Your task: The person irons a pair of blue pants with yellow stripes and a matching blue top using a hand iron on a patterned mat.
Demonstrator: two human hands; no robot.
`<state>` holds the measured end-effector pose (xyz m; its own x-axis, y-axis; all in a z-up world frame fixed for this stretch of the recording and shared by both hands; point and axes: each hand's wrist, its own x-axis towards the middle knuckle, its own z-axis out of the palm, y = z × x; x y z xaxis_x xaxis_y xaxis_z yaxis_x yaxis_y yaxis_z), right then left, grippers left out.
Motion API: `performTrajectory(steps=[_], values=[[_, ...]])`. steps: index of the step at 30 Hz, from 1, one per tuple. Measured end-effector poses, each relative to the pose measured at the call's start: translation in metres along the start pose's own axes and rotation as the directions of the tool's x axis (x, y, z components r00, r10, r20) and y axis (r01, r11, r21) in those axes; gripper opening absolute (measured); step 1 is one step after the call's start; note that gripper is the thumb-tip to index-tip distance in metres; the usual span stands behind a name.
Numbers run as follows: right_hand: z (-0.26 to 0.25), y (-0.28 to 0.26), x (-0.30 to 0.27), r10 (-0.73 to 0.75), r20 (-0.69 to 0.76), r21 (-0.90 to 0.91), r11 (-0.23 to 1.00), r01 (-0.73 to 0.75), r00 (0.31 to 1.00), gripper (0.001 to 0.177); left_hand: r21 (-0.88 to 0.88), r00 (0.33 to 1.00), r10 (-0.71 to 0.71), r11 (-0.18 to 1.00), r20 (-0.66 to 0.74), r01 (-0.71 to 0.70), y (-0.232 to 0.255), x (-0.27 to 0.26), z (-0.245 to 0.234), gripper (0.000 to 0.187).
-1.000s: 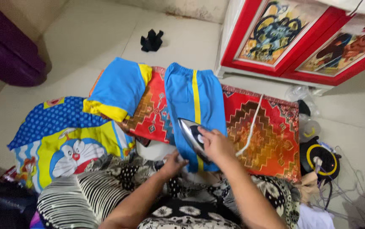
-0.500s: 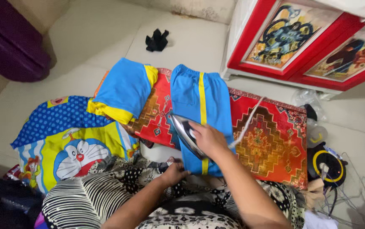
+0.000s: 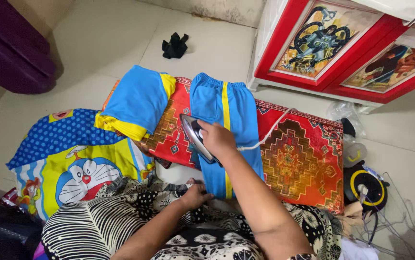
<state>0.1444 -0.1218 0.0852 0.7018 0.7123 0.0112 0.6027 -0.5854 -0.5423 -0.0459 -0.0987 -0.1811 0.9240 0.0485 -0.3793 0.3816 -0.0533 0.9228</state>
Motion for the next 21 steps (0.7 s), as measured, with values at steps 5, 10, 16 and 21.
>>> performTrajectory(steps=[5,10,16,21], values=[[-0.016,0.010,-0.043,0.020,0.058,0.025,0.999,-0.022,0.998,0.040,0.009,0.998,-0.047,0.999,-0.033,0.047,0.006,-0.010,-0.003,0.024],[-0.048,0.033,-0.133,0.150,0.113,-0.081,0.987,-0.142,0.982,0.041,-0.037,0.998,-0.058,0.998,0.007,0.058,0.011,-0.011,-0.003,0.027],[-0.013,0.033,-0.086,-0.006,-0.157,-0.137,0.991,-0.015,0.988,0.040,-0.019,0.995,-0.104,0.994,-0.003,0.104,0.016,-0.005,-0.001,0.028],[-0.009,0.020,-0.006,0.094,-0.022,-0.027,0.995,-0.095,0.995,0.039,-0.030,1.000,-0.026,0.999,0.002,0.026,0.000,-0.005,0.002,0.027]])
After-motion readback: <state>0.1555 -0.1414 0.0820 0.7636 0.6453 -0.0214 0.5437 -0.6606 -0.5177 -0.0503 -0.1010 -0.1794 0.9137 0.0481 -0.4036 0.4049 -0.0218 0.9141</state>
